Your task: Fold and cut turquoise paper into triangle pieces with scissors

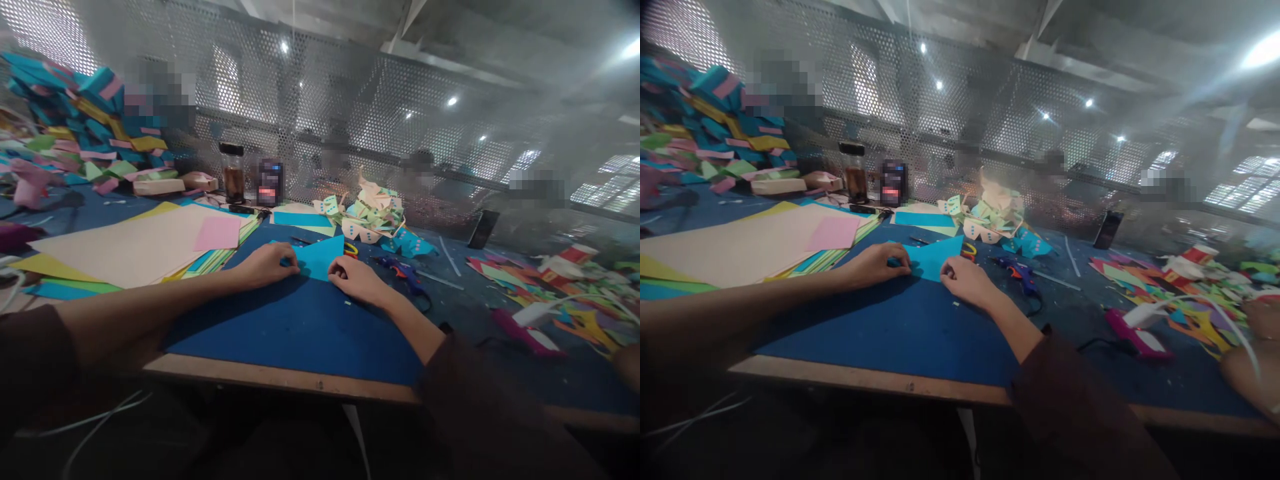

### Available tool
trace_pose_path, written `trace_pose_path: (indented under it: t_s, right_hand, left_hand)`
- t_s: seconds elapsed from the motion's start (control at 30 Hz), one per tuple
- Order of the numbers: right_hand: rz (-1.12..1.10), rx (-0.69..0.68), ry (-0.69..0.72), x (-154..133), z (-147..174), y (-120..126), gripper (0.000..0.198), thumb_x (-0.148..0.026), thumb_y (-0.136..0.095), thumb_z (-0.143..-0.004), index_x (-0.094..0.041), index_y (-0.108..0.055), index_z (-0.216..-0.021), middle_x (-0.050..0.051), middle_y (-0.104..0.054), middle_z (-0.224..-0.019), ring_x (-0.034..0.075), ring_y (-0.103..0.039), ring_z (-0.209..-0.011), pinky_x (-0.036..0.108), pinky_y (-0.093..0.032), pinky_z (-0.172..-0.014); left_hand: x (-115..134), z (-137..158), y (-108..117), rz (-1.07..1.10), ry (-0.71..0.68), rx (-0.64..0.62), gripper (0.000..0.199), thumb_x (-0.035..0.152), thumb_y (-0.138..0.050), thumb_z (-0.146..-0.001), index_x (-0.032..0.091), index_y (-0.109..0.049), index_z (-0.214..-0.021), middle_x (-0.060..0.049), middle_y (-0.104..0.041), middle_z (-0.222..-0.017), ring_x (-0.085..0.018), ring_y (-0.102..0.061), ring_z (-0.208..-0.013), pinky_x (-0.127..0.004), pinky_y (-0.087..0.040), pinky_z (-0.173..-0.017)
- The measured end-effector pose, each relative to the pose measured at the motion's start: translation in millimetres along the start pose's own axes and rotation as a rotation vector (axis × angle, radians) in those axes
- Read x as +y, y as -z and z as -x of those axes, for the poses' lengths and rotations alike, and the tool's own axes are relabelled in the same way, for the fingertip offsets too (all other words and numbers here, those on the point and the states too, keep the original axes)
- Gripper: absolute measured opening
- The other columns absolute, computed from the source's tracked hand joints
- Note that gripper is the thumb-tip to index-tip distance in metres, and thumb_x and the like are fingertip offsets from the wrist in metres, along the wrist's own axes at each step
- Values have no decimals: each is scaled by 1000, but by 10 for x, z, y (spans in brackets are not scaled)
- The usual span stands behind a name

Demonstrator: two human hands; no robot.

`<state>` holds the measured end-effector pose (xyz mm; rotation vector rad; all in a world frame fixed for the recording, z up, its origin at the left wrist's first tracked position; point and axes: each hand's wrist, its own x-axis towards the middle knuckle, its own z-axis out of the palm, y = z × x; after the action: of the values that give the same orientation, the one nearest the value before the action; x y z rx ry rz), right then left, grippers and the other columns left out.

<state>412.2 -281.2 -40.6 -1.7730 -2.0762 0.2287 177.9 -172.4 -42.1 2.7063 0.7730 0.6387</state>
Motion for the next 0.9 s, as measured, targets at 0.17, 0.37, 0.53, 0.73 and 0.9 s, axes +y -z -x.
trace_pose_path:
  t_s: [0.17, 0.37, 0.53, 0.73, 0.9]
  right_hand:
    - [-20, 7, 16, 19, 0, -2, 7, -23, -59, -87, -20, -65, -91, 1, -68, -86, 14, -61, -75, 24, -42, -67]
    - [-21, 4, 13, 36, 1, -8, 7, -23, -59, -88, -19, -64, -91, 2, -68, -88, 14, -60, -74, 24, -41, -66]
    - [-19, 1, 13, 32, 8, -6, 7, -23, -59, -88, -19, -64, -92, 2, -67, -88, 14, -60, -74, 24, -41, -65]
    - [-22, -4, 9, 53, -13, -25, 7, -23, -61, -87, -19, -64, -92, 2, -67, -87, 14, -60, -74, 25, -41, -66]
    - [-26, 3, 9, 74, -21, -39, 7, -21, -61, -86, -19, -64, -92, 3, -67, -88, 14, -61, -75, 25, -42, -67]
  left_hand:
    - [5, -76, -47, 42, 60, -5, 15, 33, -70, -81, 19, -71, -77, -6, -73, -93, -24, -66, -92, -34, -49, -83]
    - [-25, -56, -21, 86, 55, -28, 13, 28, -64, -82, 20, -74, -84, -4, -76, -96, -24, -68, -97, -35, -49, -88]
    - [-91, -62, -13, 110, 65, -24, 17, 31, -64, -81, 20, -75, -88, -5, -77, -99, -24, -68, -95, -34, -49, -86]
    - [-158, -75, -52, 63, 124, -24, 26, 44, -69, -79, 22, -77, -90, -5, -75, -103, -27, -64, -104, -38, -45, -96]
    - [-137, -80, -23, 79, 124, -52, 21, 38, -69, -77, 22, -77, -88, -5, -75, -102, -26, -64, -103, -36, -44, -95]
